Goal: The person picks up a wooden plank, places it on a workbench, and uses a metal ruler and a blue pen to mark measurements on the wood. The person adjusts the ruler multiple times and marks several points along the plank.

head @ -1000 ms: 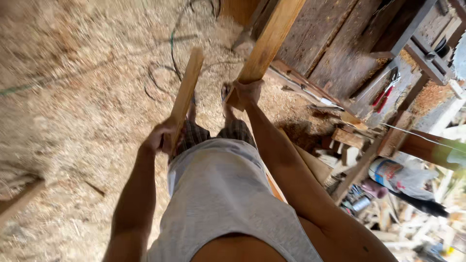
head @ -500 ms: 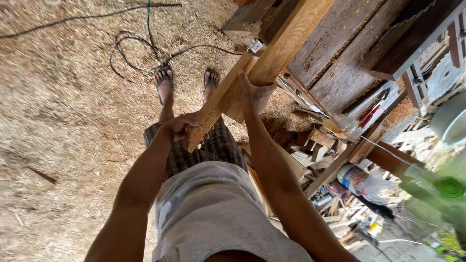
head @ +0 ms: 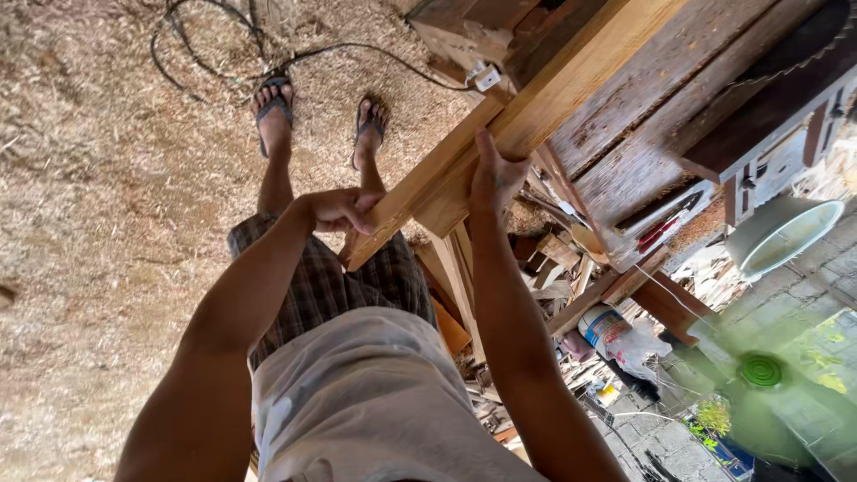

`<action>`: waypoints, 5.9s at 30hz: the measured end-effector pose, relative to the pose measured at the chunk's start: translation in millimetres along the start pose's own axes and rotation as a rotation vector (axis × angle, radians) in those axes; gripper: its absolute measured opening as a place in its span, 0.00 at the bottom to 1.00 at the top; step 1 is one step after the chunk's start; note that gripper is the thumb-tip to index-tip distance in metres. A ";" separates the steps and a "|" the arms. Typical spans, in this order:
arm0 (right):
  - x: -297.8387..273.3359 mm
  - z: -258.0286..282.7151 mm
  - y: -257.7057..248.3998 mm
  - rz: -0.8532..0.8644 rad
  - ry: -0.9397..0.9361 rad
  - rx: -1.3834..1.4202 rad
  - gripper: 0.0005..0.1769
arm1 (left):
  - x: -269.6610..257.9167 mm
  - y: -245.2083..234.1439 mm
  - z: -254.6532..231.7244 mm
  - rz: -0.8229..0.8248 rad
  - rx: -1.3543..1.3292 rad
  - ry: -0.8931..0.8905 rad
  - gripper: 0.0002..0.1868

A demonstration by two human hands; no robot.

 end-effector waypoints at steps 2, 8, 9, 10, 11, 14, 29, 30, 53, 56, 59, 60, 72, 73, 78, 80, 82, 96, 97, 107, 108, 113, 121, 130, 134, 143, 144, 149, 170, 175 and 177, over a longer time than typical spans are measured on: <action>0.6 2.7 5.7 -0.016 -0.029 0.025 0.60 | -4.0 4.9 -11.7 0.081 -0.026 0.022 0.58; 4.3 -7.7 1.0 -0.084 -0.038 -0.230 0.72 | -13.3 16.0 -27.3 0.093 0.070 0.011 0.62; 4.6 -8.4 2.2 -0.076 -0.041 -0.218 0.73 | -15.2 17.3 -31.6 0.083 0.112 0.010 0.63; 4.4 -9.5 1.5 -0.059 -0.040 -0.202 0.70 | -16.1 21.3 -34.0 0.063 0.084 0.000 0.61; 3.5 -10.7 0.1 -0.043 -0.040 -0.186 0.67 | -16.3 27.7 -35.0 0.041 0.057 -0.010 0.59; 2.3 -6.0 1.0 -0.021 -0.092 -0.086 0.62 | -14.4 39.3 -50.5 -0.146 0.161 -0.014 0.58; 11.0 -26.5 -25.1 0.467 0.095 0.770 0.40 | -56.9 133.3 -57.8 -0.346 0.612 0.264 0.66; 13.4 -30.6 -23.1 0.498 0.119 0.815 0.41 | -55.5 135.6 -56.0 -0.352 0.647 0.251 0.65; 13.9 -34.3 -8.2 0.411 0.221 0.707 0.44 | -49.7 142.4 -55.8 -0.485 0.417 0.234 0.66; 12.6 -28.7 -8.3 0.320 0.183 0.635 0.44 | -19.8 109.3 -62.4 -0.576 0.403 0.186 0.61; 1.7 -29.8 -10.4 0.186 0.145 0.312 0.44 | 14.8 88.0 -76.6 -0.437 0.231 0.227 0.44; 7.1 -26.2 -8.7 0.124 0.107 0.179 0.44 | 31.6 86.4 -90.6 -0.332 0.146 0.277 0.39; -14.7 18.4 -1.0 -0.114 -0.125 -0.226 0.65 | 84.4 77.4 -103.4 -0.363 0.075 0.089 0.40; -19.5 17.2 -1.9 -0.116 -0.077 -0.298 0.64 | 79.4 77.1 -97.6 -0.377 0.082 0.061 0.40; -14.7 11.5 8.8 -0.089 0.142 -0.502 0.60 | 82.6 82.5 -110.8 -0.378 0.146 -0.020 0.43; -14.7 12.5 12.7 -0.093 0.047 -0.193 0.57 | 85.8 83.9 -110.1 -0.364 0.171 -0.054 0.44; -16.3 15.8 13.6 -0.104 -0.017 -0.030 0.54 | 86.3 84.4 -106.9 -0.355 0.185 -0.073 0.45; -18.8 22.4 2.8 -0.145 0.125 -0.449 0.53 | 70.4 95.1 -110.3 -0.393 0.240 -0.166 0.45; -20.4 20.4 2.5 -0.139 0.130 -0.472 0.53 | 70.1 97.3 -107.6 -0.366 0.188 -0.153 0.45; -17.2 26.2 5.6 -0.158 0.117 -0.504 0.57 | 92.5 99.1 -106.8 -0.189 -0.016 -0.064 0.42; -18.2 26.3 4.1 -0.163 0.111 -0.501 0.57 | 91.3 100.0 -105.6 -0.206 0.003 -0.072 0.42; -17.1 25.1 4.6 -0.132 0.152 -0.568 0.59 | 85.2 107.4 -112.2 -0.204 0.020 -0.076 0.40; -16.4 24.1 5.0 -0.134 0.153 -0.576 0.57 | 80.0 114.4 -116.4 -0.193 0.022 -0.075 0.41; -13.5 18.1 7.7 -0.122 0.174 -0.537 0.59 | 77.2 114.9 -121.0 -0.212 0.075 -0.092 0.45; -12.4 1.5 6.6 -0.158 0.197 -0.405 0.66 | 75.2 116.2 -120.6 -0.201 0.106 -0.071 0.51; -13.0 -8.5 5.6 -0.226 0.170 -0.442 0.51 | 72.8 112.8 -122.3 -0.274 0.113 -0.064 0.52; -13.2 -7.4 6.4 -0.223 0.184 -0.444 0.51 | 73.2 111.3 -122.7 -0.274 0.122 -0.063 0.52; -13.4 -7.7 7.1 -0.213 0.218 -0.458 0.50 | 80.4 109.7 -116.3 -0.206 0.099 -0.026 0.48; -9.2 -2.4 13.4 -0.121 0.223 -0.387 0.53 | 21.2 108.5 -167.1 -0.385 0.422 -0.090 0.50; -4.4 -1.3 11.7 -0.108 0.116 -0.447 0.60 | -46.7 42.6 -217.3 -0.788 0.700 -0.141 0.46; -4.2 -7.8 16.9 -0.047 0.145 -0.473 0.60 | -87.0 10.8 -236.0 -0.882 0.674 -0.049 0.47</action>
Point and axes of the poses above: each hand's wrist, its own x-axis towards the middle knuckle, its own y-axis out of the palm, z = x × y, the point moved 5 cm from there along x, towards the middle knuckle, and after that the axes turned 9 degrees about -z, right-handed, at the moved point
